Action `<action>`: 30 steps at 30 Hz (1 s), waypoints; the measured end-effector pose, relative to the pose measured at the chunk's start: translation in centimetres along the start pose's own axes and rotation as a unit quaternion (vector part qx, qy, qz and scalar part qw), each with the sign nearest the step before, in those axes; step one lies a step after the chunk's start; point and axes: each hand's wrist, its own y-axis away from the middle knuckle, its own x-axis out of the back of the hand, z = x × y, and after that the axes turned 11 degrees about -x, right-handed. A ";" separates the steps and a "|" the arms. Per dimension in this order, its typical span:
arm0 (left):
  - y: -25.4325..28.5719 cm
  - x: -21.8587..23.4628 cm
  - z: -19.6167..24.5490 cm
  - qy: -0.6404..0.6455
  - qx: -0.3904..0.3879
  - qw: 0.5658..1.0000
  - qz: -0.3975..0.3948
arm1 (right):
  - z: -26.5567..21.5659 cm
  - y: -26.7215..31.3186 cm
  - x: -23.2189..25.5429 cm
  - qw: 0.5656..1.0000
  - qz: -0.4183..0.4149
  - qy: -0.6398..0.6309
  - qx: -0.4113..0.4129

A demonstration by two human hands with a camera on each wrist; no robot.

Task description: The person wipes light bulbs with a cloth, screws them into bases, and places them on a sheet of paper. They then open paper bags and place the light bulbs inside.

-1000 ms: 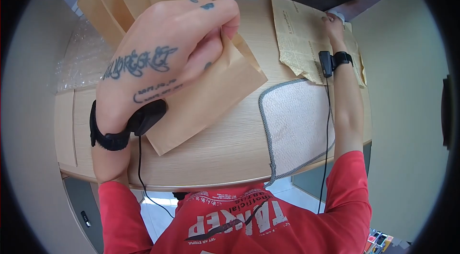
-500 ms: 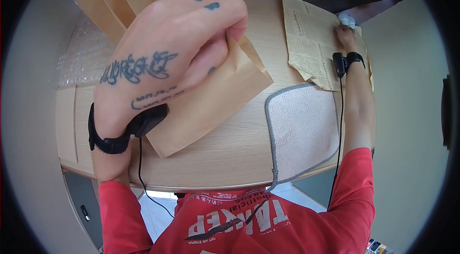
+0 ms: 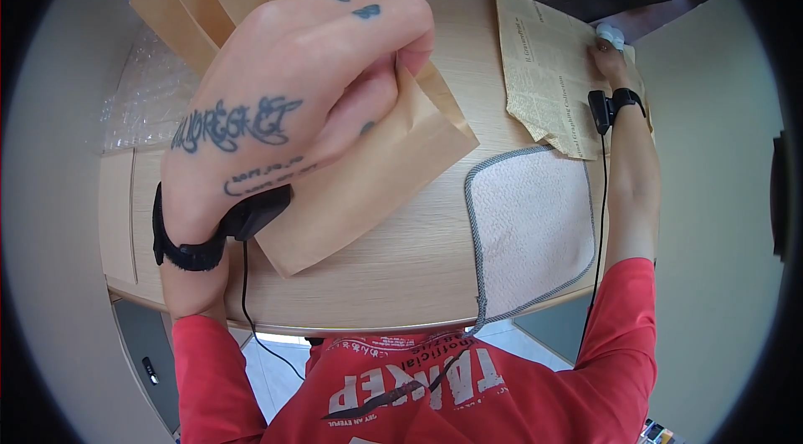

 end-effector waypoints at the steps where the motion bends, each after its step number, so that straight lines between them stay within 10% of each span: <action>1: 0.0 0.0 0.0 0.001 0.000 1.000 0.000 | 0.0 0.3 0.2 1.000 0.010 -0.010 0.006; 14: -0.1 0.4 0.8 0.006 -0.032 0.999 0.018 | -1.1 3.6 3.4 0.966 0.106 -0.235 -0.029; 30: 0.1 0.6 1.0 -0.002 -0.039 0.999 0.027 | -14.3 17.9 17.3 0.690 0.020 -0.706 0.157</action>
